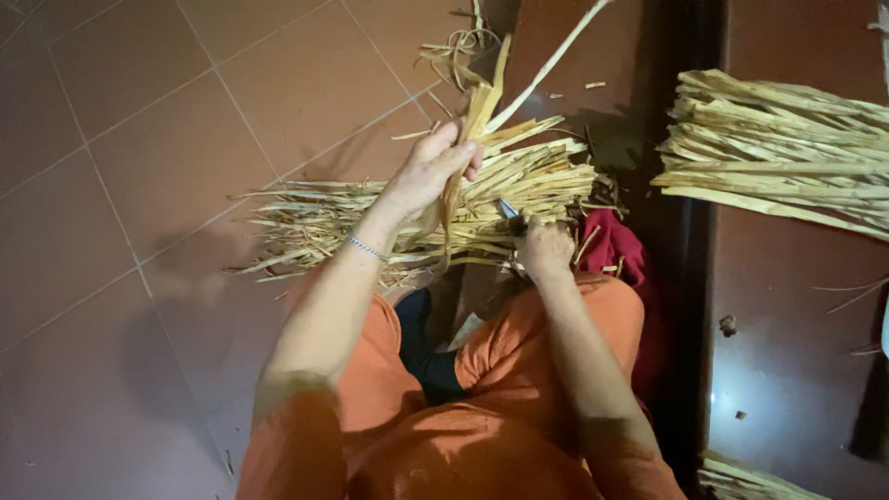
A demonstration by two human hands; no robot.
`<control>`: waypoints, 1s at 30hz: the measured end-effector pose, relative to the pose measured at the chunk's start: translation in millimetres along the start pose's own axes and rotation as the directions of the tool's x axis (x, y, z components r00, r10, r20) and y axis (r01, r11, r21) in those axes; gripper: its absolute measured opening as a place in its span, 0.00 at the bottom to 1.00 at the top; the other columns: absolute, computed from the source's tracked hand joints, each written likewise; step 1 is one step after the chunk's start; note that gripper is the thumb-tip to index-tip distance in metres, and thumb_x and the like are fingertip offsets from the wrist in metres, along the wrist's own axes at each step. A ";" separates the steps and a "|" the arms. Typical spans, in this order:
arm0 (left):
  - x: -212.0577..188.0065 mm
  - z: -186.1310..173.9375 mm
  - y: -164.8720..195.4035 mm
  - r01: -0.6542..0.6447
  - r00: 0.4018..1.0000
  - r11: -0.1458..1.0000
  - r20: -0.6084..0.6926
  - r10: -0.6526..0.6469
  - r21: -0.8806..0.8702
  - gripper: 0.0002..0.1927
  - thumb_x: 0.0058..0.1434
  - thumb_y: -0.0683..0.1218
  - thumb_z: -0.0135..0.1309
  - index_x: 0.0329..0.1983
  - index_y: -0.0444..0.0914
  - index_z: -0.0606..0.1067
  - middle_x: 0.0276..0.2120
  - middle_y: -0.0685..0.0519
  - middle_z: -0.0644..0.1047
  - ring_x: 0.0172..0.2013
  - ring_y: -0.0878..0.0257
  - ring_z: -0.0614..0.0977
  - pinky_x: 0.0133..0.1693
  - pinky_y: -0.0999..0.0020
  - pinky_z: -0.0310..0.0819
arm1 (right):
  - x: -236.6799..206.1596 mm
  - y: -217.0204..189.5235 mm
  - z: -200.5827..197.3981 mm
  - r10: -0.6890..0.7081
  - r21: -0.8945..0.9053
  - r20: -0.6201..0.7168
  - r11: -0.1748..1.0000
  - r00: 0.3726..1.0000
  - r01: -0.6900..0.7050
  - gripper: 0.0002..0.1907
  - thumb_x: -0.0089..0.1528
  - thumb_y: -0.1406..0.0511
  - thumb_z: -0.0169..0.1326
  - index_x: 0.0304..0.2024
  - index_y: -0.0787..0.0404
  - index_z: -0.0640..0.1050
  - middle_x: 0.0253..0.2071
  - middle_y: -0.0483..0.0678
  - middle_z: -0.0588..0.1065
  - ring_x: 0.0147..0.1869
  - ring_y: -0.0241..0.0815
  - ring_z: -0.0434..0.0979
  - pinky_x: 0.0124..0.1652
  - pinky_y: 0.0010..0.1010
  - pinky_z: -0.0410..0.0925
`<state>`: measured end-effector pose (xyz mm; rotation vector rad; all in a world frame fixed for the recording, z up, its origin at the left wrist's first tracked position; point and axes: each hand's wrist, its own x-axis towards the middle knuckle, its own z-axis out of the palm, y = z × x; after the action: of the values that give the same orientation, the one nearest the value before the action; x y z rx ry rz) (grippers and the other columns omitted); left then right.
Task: The person sits on the floor with bundles of dried palm leaves and trims the edges of individual leaves with scissors. They sort through the pile, cut off damaged or uneven strips piece by piece, and set the trimmed leaves back onto the bundles beside them.
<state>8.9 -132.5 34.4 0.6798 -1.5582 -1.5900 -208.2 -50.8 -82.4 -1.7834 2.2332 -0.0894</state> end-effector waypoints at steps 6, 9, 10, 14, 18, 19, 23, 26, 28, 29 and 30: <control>5.9 13.5 -3.1 -0.102 0.993 0.980 0.046 0.111 -0.168 0.10 0.79 0.43 0.47 0.57 0.32 0.69 0.41 0.54 0.76 0.44 0.65 0.79 0.51 0.67 0.78 | -19.3 -17.3 -37.0 -0.390 0.641 -0.334 0.574 0.858 0.510 0.37 0.58 0.61 0.69 0.65 0.67 0.69 0.59 0.62 0.75 0.61 0.57 0.77 0.54 0.41 0.73; 2.2 26.2 -6.7 -0.037 0.999 0.984 -0.023 0.033 -0.176 0.13 0.75 0.42 0.48 0.60 0.35 0.69 0.39 0.55 0.76 0.41 0.67 0.78 0.47 0.70 0.77 | -24.7 -38.2 -44.8 -0.462 0.622 -0.525 0.366 0.715 0.692 0.43 0.59 0.67 0.68 0.70 0.75 0.61 0.68 0.69 0.65 0.71 0.62 0.66 0.62 0.42 0.67; 0.8 30.2 -7.8 -0.012 1.000 0.976 -0.026 0.007 -0.218 0.13 0.75 0.42 0.48 0.61 0.35 0.69 0.39 0.55 0.75 0.41 0.68 0.77 0.46 0.71 0.76 | -25.0 -44.1 -45.0 -0.450 0.545 -0.584 0.400 0.676 0.737 0.42 0.60 0.67 0.68 0.70 0.76 0.60 0.69 0.70 0.64 0.72 0.63 0.66 0.65 0.42 0.65; -1.7 40.5 -9.1 0.023 0.999 0.954 -0.032 -0.034 -0.298 0.13 0.75 0.41 0.49 0.60 0.34 0.68 0.41 0.54 0.76 0.42 0.67 0.78 0.46 0.71 0.76 | -23.1 -57.5 -36.2 -0.279 0.815 -0.327 0.400 0.903 0.419 0.34 0.64 0.66 0.61 0.69 0.70 0.64 0.57 0.55 0.76 0.60 0.44 0.79 0.59 0.30 0.73; -8.1 47.9 -6.1 0.030 0.998 0.943 -0.042 -0.047 -0.331 0.21 0.72 0.41 0.51 0.66 0.33 0.64 0.45 0.50 0.77 0.45 0.63 0.79 0.49 0.67 0.77 | -23.9 -56.5 -27.7 -0.303 0.728 -0.536 0.307 0.788 0.613 0.24 0.64 0.71 0.61 0.60 0.72 0.72 0.55 0.55 0.77 0.58 0.43 0.76 0.58 0.33 0.71; -11.5 50.3 -4.5 -0.004 1.000 0.960 -0.028 -0.004 -0.280 0.25 0.72 0.42 0.53 0.69 0.32 0.62 0.50 0.49 0.76 0.50 0.62 0.78 0.54 0.66 0.75 | -26.0 -55.3 -28.1 -0.297 0.776 -0.491 0.278 0.819 0.566 0.21 0.65 0.71 0.60 0.59 0.71 0.73 0.51 0.53 0.78 0.55 0.40 0.77 0.55 0.31 0.72; -17.6 57.0 1.6 -0.142 0.987 0.989 0.065 0.145 -0.037 0.45 0.67 0.47 0.63 0.78 0.33 0.50 0.65 0.47 0.69 0.66 0.57 0.72 0.67 0.62 0.67 | -28.9 -38.3 -48.4 -0.149 0.911 -0.283 0.268 0.947 0.314 0.17 0.68 0.70 0.56 0.59 0.66 0.77 0.39 0.48 0.76 0.39 0.35 0.72 0.38 0.31 0.69; -11.3 64.7 -1.3 -0.203 0.978 0.852 0.145 0.151 0.482 0.64 0.51 0.48 0.78 0.79 0.35 0.45 0.69 0.35 0.63 0.68 0.45 0.67 0.65 0.54 0.63 | -19.5 -9.5 -86.0 -0.112 0.916 -0.400 -0.040 0.910 0.398 0.13 0.67 0.69 0.58 0.54 0.64 0.78 0.45 0.45 0.80 0.43 0.31 0.79 0.44 0.29 0.75; -6.2 71.4 -10.4 -0.067 0.995 0.714 0.097 -0.001 0.697 0.68 0.42 0.49 0.80 0.78 0.39 0.46 0.65 0.34 0.65 0.62 0.43 0.70 0.60 0.55 0.66 | -16.0 14.2 -114.4 -0.022 0.919 -0.384 -0.107 0.923 0.380 0.08 0.67 0.67 0.60 0.49 0.61 0.80 0.43 0.46 0.82 0.44 0.32 0.82 0.47 0.28 0.78; -1.8 80.3 -19.7 0.079 0.990 0.698 0.028 -0.140 0.711 0.67 0.40 0.49 0.77 0.78 0.43 0.47 0.60 0.39 0.70 0.56 0.47 0.75 0.58 0.58 0.70 | -16.7 28.3 -128.6 0.015 0.926 -0.375 -0.035 0.927 0.375 0.06 0.68 0.65 0.60 0.46 0.60 0.80 0.40 0.45 0.82 0.39 0.31 0.79 0.40 0.25 0.73; 2.8 88.7 -29.4 0.222 0.960 0.663 -0.041 -0.278 0.715 0.66 0.38 0.50 0.74 0.77 0.47 0.48 0.55 0.44 0.75 0.51 0.51 0.79 0.55 0.61 0.75 | -18.1 43.9 -143.4 0.053 0.931 -0.365 0.038 0.929 0.364 0.05 0.68 0.64 0.60 0.43 0.58 0.80 0.37 0.45 0.82 0.34 0.29 0.76 0.33 0.22 0.67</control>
<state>-70.5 -87.2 14.8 1.3206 -2.2429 -1.1430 -282.8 -41.0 48.6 -1.0597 1.2047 -1.6706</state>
